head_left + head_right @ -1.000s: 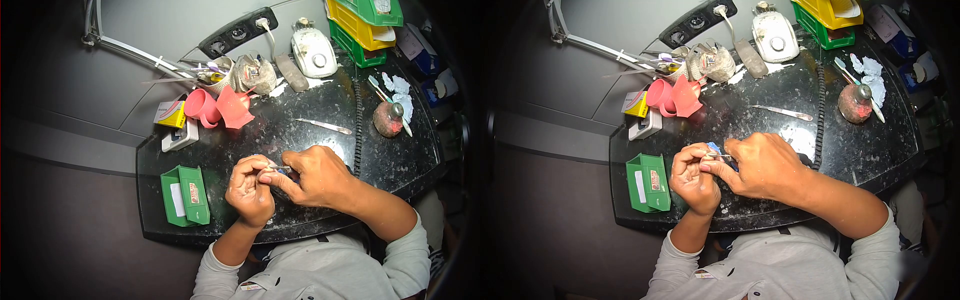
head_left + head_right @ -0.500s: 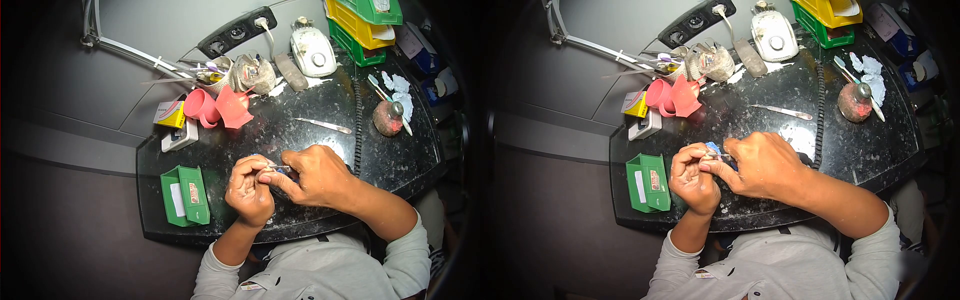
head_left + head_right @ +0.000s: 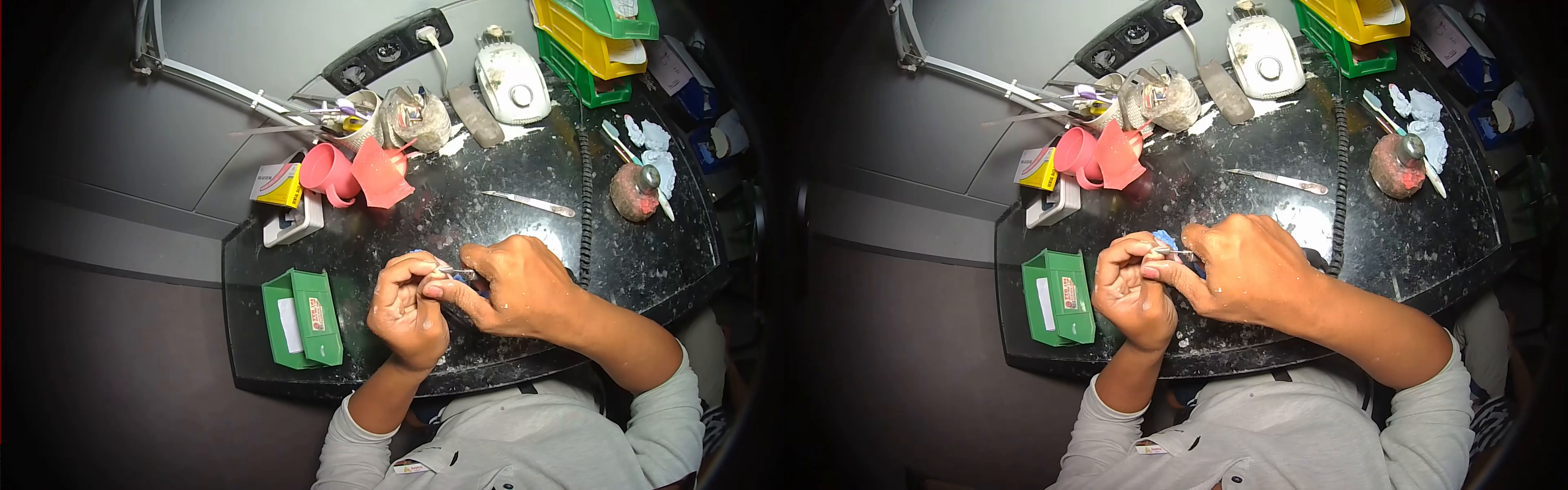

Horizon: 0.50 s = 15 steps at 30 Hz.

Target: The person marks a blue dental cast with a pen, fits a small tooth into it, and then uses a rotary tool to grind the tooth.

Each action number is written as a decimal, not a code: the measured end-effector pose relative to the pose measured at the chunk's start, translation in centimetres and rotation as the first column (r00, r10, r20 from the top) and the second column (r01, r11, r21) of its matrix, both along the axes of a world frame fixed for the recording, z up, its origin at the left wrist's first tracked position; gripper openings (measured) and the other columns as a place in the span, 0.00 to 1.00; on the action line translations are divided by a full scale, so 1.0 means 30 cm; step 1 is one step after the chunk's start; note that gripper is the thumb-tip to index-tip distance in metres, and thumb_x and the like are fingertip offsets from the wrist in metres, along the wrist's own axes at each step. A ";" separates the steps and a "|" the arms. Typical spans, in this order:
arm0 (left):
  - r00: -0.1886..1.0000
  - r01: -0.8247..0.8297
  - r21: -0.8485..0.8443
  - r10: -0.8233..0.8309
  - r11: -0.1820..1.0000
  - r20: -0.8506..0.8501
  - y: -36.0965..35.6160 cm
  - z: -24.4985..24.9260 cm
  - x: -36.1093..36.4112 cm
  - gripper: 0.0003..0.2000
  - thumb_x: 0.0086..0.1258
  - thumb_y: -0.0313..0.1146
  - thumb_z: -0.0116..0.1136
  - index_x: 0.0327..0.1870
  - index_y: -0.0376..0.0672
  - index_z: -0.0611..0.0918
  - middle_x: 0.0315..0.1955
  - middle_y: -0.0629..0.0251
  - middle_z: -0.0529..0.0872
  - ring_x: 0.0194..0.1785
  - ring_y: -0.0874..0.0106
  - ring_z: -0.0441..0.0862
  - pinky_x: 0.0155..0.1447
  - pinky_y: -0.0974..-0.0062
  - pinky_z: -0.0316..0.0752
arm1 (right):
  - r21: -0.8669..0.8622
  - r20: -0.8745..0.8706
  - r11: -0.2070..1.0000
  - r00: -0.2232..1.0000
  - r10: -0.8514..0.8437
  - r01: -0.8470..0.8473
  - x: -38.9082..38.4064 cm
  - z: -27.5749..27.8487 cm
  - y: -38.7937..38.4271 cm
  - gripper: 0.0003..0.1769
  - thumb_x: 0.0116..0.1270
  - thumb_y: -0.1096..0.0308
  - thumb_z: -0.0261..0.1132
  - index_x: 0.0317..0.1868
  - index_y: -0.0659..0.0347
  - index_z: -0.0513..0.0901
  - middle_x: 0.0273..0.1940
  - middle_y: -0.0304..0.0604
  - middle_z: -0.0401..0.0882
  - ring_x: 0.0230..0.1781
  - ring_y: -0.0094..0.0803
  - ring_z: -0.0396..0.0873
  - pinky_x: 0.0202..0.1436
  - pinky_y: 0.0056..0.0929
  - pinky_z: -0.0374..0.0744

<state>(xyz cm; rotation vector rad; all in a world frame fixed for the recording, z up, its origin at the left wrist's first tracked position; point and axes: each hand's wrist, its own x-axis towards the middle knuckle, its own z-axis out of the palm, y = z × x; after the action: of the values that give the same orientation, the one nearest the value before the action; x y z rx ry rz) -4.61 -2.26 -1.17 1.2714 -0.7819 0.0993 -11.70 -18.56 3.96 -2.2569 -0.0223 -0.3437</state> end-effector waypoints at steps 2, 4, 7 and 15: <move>1.000 0.006 -0.004 -0.006 1.000 -0.005 0.001 -0.002 0.001 0.13 0.72 0.05 0.53 0.52 0.28 0.78 0.49 0.48 0.84 0.49 0.69 0.87 0.58 0.71 0.85 | -0.009 -0.009 1.000 1.000 -0.001 0.001 0.001 -0.001 0.000 0.33 0.75 0.40 0.68 0.26 0.64 0.84 0.15 0.57 0.77 0.18 0.59 0.83 0.25 0.52 0.81; 1.000 0.013 -0.008 -0.013 1.000 -0.011 0.000 0.000 0.000 0.13 0.72 0.05 0.53 0.52 0.28 0.78 0.49 0.48 0.84 0.49 0.69 0.87 0.58 0.71 0.85 | -0.003 0.004 1.000 1.000 -0.004 0.004 0.001 -0.002 0.001 0.33 0.75 0.40 0.69 0.26 0.64 0.84 0.15 0.57 0.78 0.18 0.59 0.83 0.26 0.53 0.81; 0.999 0.016 -0.021 -0.017 1.000 -0.036 -0.001 0.002 -0.003 0.13 0.72 0.06 0.53 0.52 0.27 0.78 0.49 0.48 0.84 0.50 0.69 0.86 0.58 0.71 0.85 | 0.000 0.018 1.000 1.000 -0.006 0.006 0.003 -0.008 0.003 0.33 0.75 0.40 0.69 0.26 0.64 0.84 0.15 0.57 0.78 0.19 0.59 0.83 0.26 0.53 0.81; 0.998 -0.036 0.019 0.037 0.999 -0.050 -0.005 -0.002 -0.005 0.10 0.75 0.10 0.53 0.52 0.29 0.77 0.49 0.50 0.84 0.44 0.72 0.86 0.52 0.71 0.87 | 0.004 0.011 1.000 1.000 -0.008 0.008 0.000 -0.005 0.002 0.33 0.74 0.40 0.70 0.27 0.65 0.84 0.16 0.57 0.79 0.19 0.59 0.83 0.25 0.52 0.81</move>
<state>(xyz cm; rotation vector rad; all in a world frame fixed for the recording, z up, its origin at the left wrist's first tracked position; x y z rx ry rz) -4.77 -2.40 -1.24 1.3011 -0.7181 0.0892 -11.70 -18.51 3.81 -2.2520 -0.0183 -0.3604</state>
